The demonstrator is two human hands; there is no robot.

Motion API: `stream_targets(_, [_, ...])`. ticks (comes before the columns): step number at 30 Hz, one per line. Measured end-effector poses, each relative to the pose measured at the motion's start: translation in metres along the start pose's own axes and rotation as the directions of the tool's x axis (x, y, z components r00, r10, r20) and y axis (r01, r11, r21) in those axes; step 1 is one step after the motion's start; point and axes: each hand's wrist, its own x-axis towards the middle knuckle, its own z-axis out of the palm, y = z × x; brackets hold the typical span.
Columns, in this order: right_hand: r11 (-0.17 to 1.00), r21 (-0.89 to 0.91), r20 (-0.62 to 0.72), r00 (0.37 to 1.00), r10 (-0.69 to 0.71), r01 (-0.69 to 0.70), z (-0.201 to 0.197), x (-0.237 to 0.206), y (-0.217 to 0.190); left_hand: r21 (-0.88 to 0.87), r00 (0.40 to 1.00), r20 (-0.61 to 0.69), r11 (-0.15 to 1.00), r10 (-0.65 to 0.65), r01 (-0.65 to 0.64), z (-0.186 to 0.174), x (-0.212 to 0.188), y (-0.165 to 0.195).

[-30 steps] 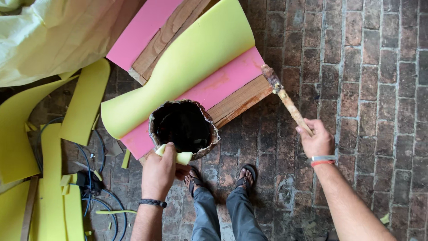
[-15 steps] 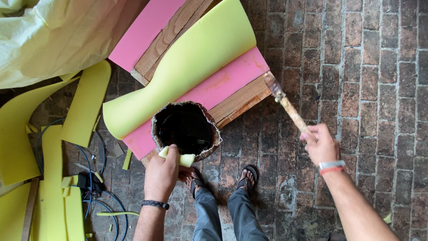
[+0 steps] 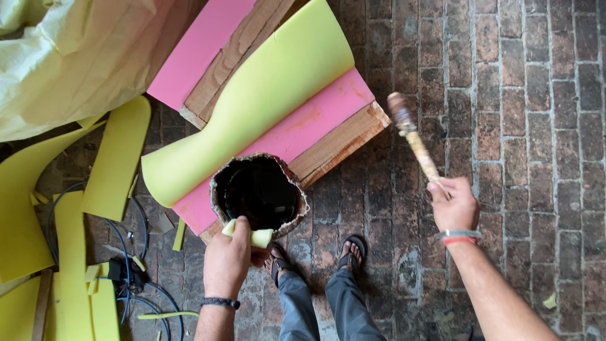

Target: The person brushes glue from a container onto the wooden rail of a padded frame, then lays a yellow foam sheet over the glued surface and presses it down. They use a hand saw to trim the foam edge, press the foam flat with both hands, and apply more glue along the wood before smoothing the foam again.

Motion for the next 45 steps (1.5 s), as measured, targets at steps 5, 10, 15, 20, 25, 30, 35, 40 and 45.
stream_targets(5, [0.985, 0.146, 0.062, 0.995, 0.084, -0.092, -0.008, 0.003, -0.013, 0.013, 1.000, 0.023, 1.000, -0.004, 0.004, 0.001, 0.000, 0.002])
stream_targets(10, [0.954, 0.286, 0.107, 0.992, 0.065, -0.094, -0.001, 0.023, -0.060, -0.075, 1.000, 0.019, 0.997, -0.016, 0.017, 0.000, 0.000, 0.003])
stream_targets(15, [0.974, 0.165, 0.256, 0.961, 0.108, -0.153, 0.022, 0.045, -0.109, -0.053, 0.998, 0.053, 0.998, -0.023, 0.025, 0.002, 0.000, 0.003])
stream_targets(20, [0.919, 0.224, 0.194, 0.939, 0.284, -0.324, 0.020, 0.031, -0.120, -0.079, 0.997, 0.044, 0.994, -0.071, 0.074, -0.003, -0.001, 0.005])
stream_targets(25, [0.893, 0.249, 0.376, 0.887, 0.268, -0.375, -0.032, -0.005, -0.120, -0.012, 0.999, 0.008, 0.999, -0.044, 0.044, -0.005, -0.002, 0.010])
stream_targets(30, [0.994, 0.111, 0.557, 0.828, -0.061, -0.002, -0.135, 0.000, -0.161, 0.063, 0.999, 0.028, 0.997, 0.036, -0.038, 0.004, -0.004, 0.009])
stream_targets(35, [0.398, -0.600, 0.734, 0.676, -0.072, 0.694, -0.157, -0.023, -0.290, 0.535, 0.795, -0.069, 0.695, 0.603, -0.481, 0.015, -0.022, 0.011])
stream_targets(40, [0.143, -0.428, 0.812, 0.449, -0.373, 0.892, -0.118, -0.053, -0.353, 0.384, 0.884, -0.203, 0.865, 0.421, -0.324, 0.011, -0.042, 0.026])
stream_targets(45, [0.432, -0.531, 0.767, 0.630, -0.121, 0.729, -0.133, -0.017, -0.293, 0.157, 0.962, -0.148, 0.966, 0.228, -0.204, -0.023, -0.038, 0.021])
